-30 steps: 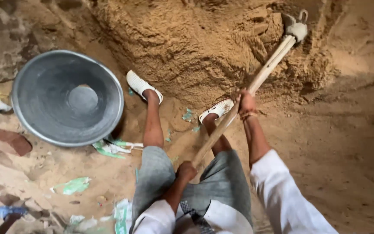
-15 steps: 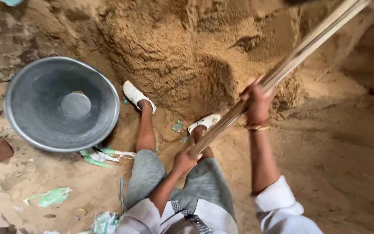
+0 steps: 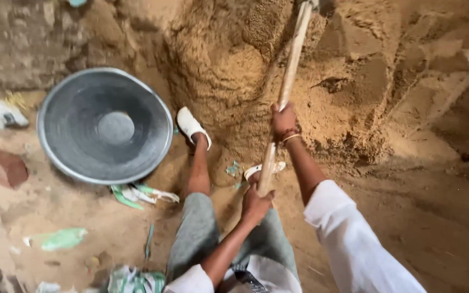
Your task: The person digs sand from the face of an earthen pit using a long-handled hoe, repeatedly striking and prying the sand wall so loose sand falls, then scoops the collected sand into a wide metal basin on the ground. They reposition the basin and continue loosening the sand wall throughout the clip.
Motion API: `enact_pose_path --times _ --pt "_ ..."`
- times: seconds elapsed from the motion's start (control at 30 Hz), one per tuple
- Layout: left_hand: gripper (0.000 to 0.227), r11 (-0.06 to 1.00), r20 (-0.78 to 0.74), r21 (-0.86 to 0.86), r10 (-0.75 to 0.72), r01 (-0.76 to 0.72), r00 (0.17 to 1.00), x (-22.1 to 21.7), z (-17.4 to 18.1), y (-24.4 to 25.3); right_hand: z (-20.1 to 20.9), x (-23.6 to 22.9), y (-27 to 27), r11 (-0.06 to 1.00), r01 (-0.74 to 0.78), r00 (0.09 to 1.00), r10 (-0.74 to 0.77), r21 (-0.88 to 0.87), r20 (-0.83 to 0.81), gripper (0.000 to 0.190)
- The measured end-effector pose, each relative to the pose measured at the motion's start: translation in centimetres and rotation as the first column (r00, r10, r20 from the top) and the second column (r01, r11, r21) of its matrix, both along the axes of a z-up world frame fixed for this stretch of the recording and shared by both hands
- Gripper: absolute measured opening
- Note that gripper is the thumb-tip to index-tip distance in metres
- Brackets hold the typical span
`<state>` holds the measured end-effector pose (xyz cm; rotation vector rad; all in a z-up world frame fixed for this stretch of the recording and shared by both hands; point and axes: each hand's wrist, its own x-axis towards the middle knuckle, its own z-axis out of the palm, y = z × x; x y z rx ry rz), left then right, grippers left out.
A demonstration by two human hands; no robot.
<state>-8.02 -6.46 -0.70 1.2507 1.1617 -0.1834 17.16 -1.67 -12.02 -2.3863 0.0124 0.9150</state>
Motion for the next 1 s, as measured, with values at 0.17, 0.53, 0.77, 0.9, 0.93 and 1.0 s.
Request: enact_pose_path --times 0.17,0.53,0.77,0.9,0.93,1.0 --pt "0.043 0.989 -0.137 -0.111 -0.111 0.096 0.984 -4.3 -2.4 -0.6 -3.8 -1.2 1.8 0.988 -0.022 0.998 0.031 -0.152 0.06 0.037" --pt "0.042 0.932 -0.281 -0.01 -0.352 0.364 0.893 -10.7 -9.9 -3.6 -13.1 2.0 -1.3 0.871 0.433 0.886 -0.363 0.233 -0.29 0.009" --pt "0.04 0.916 -0.464 0.041 -0.335 0.398 0.82 -21.0 -15.7 -17.3 -5.9 -8.4 -7.8 0.828 0.462 0.885 -0.409 0.317 -0.223 0.011" --pt "0.041 0.911 -0.521 -0.073 -0.382 0.407 0.763 -20.6 -15.3 -18.1 1.0 -9.1 -8.8 0.785 0.561 0.825 -0.506 0.262 -0.252 0.009" --pt "0.038 0.901 -0.535 -0.217 -0.431 0.375 0.726 -20.0 -14.2 -17.6 2.8 -8.7 -9.1 0.735 0.594 0.804 -0.538 0.326 -0.252 0.014" --pt "0.042 0.879 -0.439 -0.196 -0.476 0.435 0.762 -16.3 -11.7 -14.4 3.6 -6.0 -12.1 0.753 0.52 0.85 -0.504 0.404 -0.156 0.01"
